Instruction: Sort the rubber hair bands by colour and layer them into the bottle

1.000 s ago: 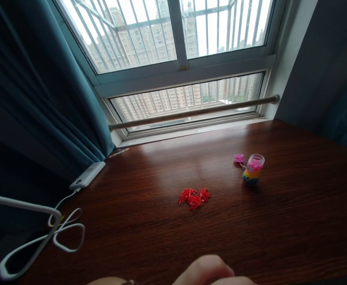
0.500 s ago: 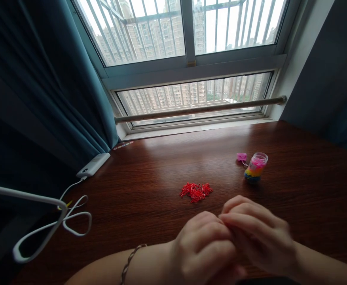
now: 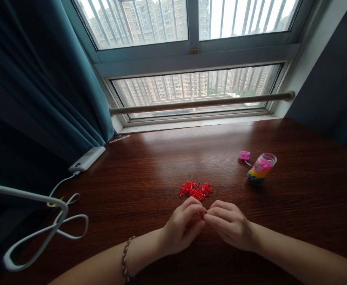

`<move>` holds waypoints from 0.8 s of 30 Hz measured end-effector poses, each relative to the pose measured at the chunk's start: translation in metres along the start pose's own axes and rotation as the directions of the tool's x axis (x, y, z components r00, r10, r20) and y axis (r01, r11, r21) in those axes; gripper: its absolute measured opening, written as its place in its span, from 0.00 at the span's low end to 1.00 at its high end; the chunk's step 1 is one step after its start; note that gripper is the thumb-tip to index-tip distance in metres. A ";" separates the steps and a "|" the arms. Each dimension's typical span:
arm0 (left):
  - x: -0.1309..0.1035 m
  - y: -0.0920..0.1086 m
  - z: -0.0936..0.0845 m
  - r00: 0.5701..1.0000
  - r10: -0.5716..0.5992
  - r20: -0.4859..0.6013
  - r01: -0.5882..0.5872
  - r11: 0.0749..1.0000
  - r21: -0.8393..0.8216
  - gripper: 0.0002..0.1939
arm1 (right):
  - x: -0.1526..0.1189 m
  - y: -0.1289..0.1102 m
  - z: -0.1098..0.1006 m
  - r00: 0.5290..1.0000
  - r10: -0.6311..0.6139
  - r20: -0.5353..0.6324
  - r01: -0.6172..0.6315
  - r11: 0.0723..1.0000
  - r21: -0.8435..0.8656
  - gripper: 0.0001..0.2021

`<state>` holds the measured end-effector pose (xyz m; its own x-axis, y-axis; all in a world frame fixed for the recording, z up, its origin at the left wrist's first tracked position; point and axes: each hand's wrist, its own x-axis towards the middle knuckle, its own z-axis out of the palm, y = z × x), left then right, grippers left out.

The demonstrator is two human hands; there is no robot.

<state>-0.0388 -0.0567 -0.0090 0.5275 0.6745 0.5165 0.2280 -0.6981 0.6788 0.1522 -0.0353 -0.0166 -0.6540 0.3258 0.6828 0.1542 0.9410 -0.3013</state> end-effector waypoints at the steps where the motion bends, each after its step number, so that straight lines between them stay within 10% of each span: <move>1: 0.001 0.000 -0.001 1.000 -0.002 0.014 0.002 1.000 -0.011 0.13 | 0.001 -0.001 -0.001 1.000 -0.009 -0.001 0.009 1.000 0.003 0.08; 24: 0.005 0.000 -0.002 0.966 -0.138 0.218 0.147 0.989 -0.025 0.07 | -0.003 -0.004 -0.008 0.994 -0.100 0.041 0.098 0.993 0.061 0.21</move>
<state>-0.0376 -0.0526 -0.0057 0.6566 0.6956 0.2916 0.2824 -0.5853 0.7601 0.1595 -0.0389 -0.0118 -0.6963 0.2256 0.6814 0.0442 0.9610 -0.2730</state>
